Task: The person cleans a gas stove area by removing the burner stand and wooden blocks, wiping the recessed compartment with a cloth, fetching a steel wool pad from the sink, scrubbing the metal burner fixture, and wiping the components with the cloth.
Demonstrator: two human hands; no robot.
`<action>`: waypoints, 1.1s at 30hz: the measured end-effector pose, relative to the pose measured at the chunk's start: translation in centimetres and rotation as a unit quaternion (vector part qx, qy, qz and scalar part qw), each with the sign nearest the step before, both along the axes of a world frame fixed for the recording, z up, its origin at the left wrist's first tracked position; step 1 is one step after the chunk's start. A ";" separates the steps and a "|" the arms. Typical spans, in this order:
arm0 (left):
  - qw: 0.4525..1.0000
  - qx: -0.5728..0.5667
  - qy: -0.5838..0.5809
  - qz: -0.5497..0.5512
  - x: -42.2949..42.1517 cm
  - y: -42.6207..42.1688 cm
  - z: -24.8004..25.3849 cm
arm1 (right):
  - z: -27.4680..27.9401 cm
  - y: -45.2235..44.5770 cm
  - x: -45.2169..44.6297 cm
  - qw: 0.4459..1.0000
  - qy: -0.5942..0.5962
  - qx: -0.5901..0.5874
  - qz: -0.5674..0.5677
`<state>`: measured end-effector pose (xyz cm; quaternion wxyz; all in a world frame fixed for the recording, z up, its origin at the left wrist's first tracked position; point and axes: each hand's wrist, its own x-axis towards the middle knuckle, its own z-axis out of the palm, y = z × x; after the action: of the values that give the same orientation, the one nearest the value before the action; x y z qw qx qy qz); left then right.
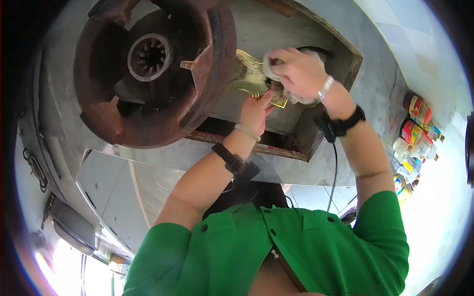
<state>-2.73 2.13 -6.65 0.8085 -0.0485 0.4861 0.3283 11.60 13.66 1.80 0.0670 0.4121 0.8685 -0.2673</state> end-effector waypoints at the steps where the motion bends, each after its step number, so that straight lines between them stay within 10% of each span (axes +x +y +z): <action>1: 1.000 0.001 0.002 0.004 0.1 0.1 0.0 | -0.8 1.0 -1.1 0.999 0.029 0.003 0.022; 6: 0.999 -0.005 0.010 0.030 0.2 0.4 0.8 | -1.5 2.6 -4.3 0.998 0.012 -0.023 0.049; 14: 0.999 -0.026 0.031 -0.008 -0.8 0.6 2.2 | 2.3 0.8 6.0 0.972 0.087 -0.046 -0.215; 21: 0.991 -0.034 -0.062 -0.115 -0.7 -1.5 8.2 | 16.7 -8.9 9.7 0.742 0.290 -0.224 -0.561; 33: 0.936 0.120 -0.149 -0.295 11.2 -0.9 14.7 | 26.2 -30.9 21.6 0.553 0.643 -0.015 -0.530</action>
<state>8.44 1.19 8.09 0.9319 0.1462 0.3095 0.1200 33.18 -17.21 28.00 -0.6569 0.5151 0.3008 -0.4612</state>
